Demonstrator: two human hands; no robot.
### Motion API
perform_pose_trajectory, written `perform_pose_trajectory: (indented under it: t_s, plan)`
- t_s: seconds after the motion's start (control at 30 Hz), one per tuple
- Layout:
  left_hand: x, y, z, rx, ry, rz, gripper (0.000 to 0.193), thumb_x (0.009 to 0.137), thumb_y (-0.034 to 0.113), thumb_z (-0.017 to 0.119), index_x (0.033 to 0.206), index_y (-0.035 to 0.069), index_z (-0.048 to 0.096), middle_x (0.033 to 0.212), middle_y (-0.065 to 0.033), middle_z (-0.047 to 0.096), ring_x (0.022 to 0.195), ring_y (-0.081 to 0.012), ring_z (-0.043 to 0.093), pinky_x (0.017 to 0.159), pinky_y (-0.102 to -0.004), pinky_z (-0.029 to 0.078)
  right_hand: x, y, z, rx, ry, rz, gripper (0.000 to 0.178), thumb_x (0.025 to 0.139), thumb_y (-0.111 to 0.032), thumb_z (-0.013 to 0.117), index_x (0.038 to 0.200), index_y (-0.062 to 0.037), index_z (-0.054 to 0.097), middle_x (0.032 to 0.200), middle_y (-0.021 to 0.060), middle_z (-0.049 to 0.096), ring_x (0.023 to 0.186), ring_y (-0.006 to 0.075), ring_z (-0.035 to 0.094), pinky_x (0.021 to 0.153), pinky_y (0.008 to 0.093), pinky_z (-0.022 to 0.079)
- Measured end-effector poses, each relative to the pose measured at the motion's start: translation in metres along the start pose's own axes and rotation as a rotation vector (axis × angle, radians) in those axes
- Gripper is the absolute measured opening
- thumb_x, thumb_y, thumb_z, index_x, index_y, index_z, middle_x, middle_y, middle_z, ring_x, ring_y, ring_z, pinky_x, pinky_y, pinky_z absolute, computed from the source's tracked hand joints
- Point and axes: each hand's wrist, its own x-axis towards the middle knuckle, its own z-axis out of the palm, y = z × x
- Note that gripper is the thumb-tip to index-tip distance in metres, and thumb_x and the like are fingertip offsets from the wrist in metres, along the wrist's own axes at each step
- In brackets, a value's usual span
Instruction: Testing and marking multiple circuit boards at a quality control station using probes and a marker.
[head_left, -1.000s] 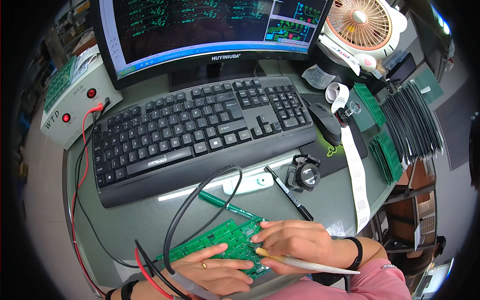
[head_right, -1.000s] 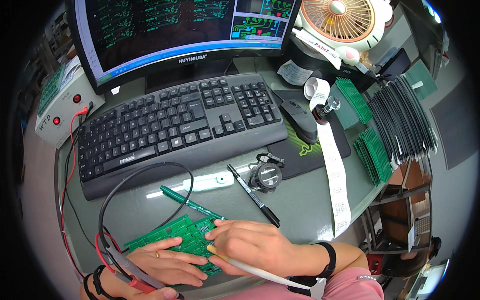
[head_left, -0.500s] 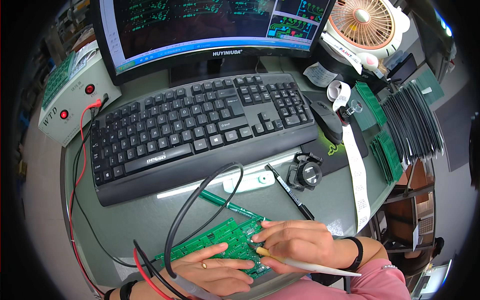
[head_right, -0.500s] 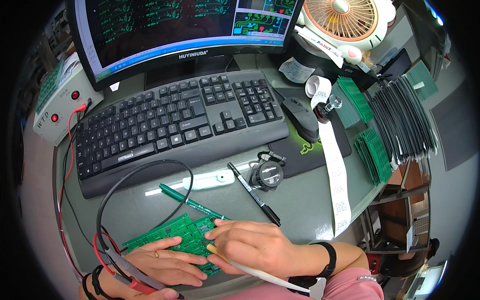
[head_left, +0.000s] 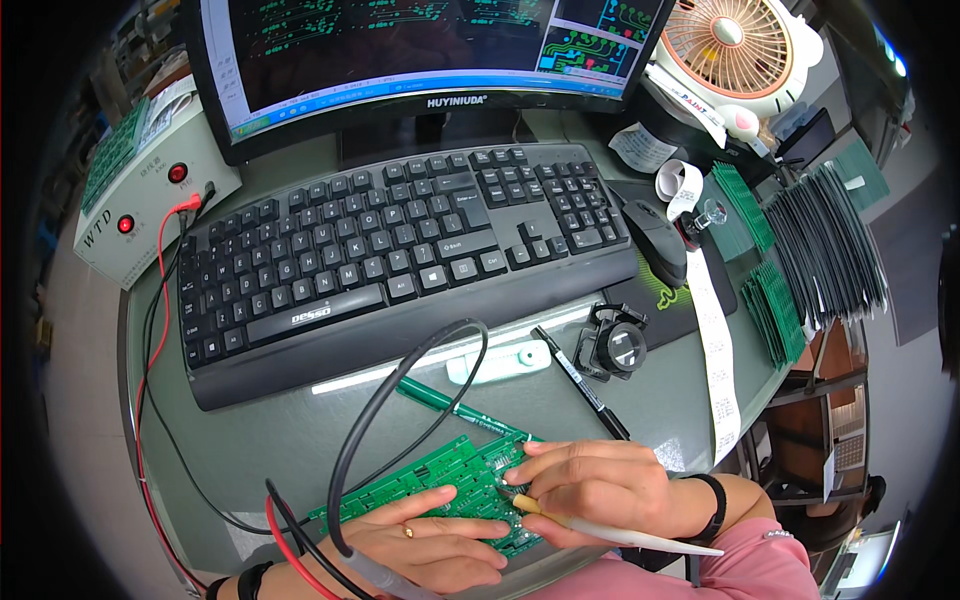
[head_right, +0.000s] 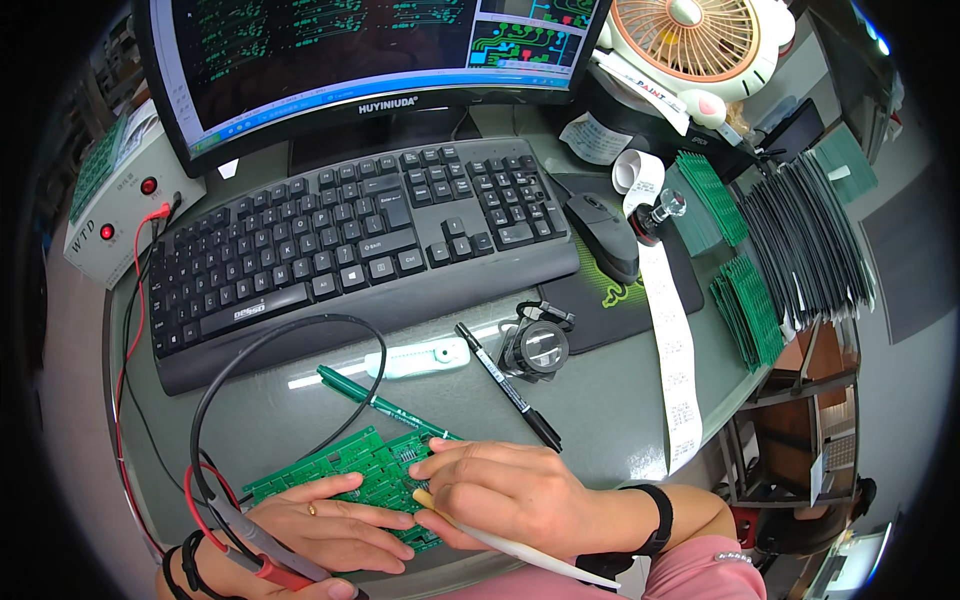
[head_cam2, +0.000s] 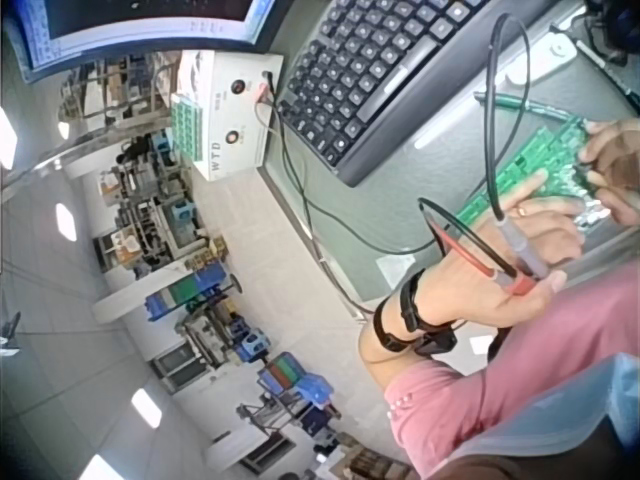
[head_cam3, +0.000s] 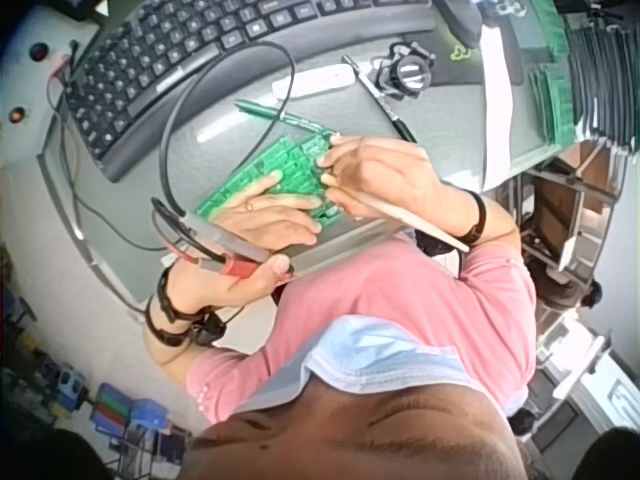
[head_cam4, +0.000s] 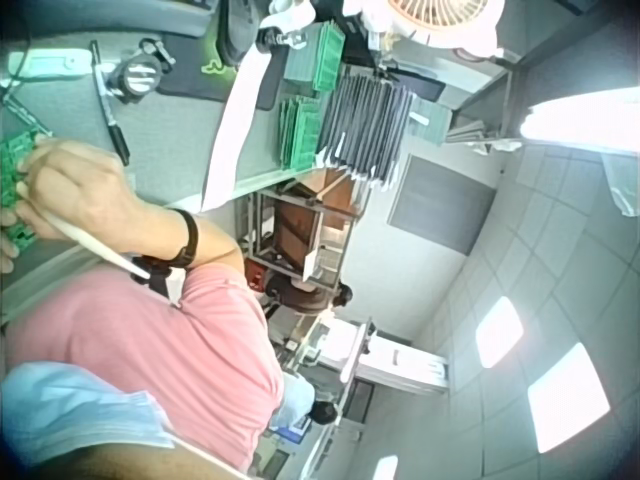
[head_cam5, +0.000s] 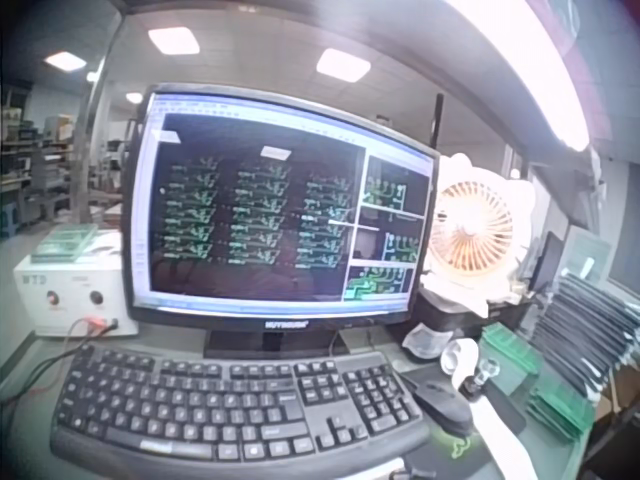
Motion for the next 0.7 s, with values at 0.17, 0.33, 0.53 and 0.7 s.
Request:
perform_pose_trajectory:
  t_s: [0.17, 0.33, 0.53, 0.7]
  plan:
    - [0.0009, 0.0007, -0.0010, -0.005, 0.004, 0.006, 0.028, 0.089, 0.021, 0.050, 0.106, 0.004, 0.065, 0.109, -0.0105, 0.066, 0.118, -0.0294, 0.057, 0.110, -0.0504, 0.029, 0.0001, -0.0012, -0.0006, -0.008, -0.007, 0.008, 0.022, 0.073, -0.004, 0.077, 0.073, -0.0025, 0.055, 0.081, 0.0088, 0.064, 0.086, 0.0232, 0.069, 0.083, 0.0379, 0.059]
    - [0.0008, -0.0003, 0.0003, -0.001, 0.022, 0.003, 0.028, 0.089, 0.022, 0.051, 0.104, 0.004, 0.066, 0.108, -0.0104, 0.067, 0.117, -0.0290, 0.058, 0.110, -0.0499, 0.029, 0.0004, -0.0007, -0.0006, -0.004, -0.016, 0.015, 0.023, 0.073, -0.004, 0.077, 0.073, -0.0025, 0.055, 0.081, 0.0087, 0.064, 0.087, 0.0232, 0.069, 0.083, 0.0376, 0.059]
    - [0.0009, -0.0005, 0.0003, -0.008, 0.022, -0.005, 0.028, 0.090, 0.023, 0.051, 0.103, 0.004, 0.066, 0.107, -0.0102, 0.068, 0.115, -0.0286, 0.059, 0.110, -0.0493, 0.030, -0.0025, -0.0010, 0.0006, -0.026, -0.024, 0.001, 0.023, 0.074, -0.007, 0.078, 0.074, -0.0031, 0.055, 0.083, 0.0083, 0.064, 0.089, 0.0234, 0.068, 0.084, 0.0376, 0.059]
    - [0.0012, 0.0009, 0.0006, -0.003, 0.015, -0.010, 0.028, 0.089, 0.023, 0.051, 0.104, 0.004, 0.066, 0.107, -0.0100, 0.068, 0.116, -0.0283, 0.059, 0.110, -0.0494, 0.030, -0.0048, -0.0001, 0.0018, -0.081, -0.028, -0.045, 0.023, 0.075, -0.009, 0.077, 0.074, -0.0034, 0.055, 0.084, 0.0073, 0.063, 0.090, 0.0231, 0.068, 0.084, 0.0371, 0.059]
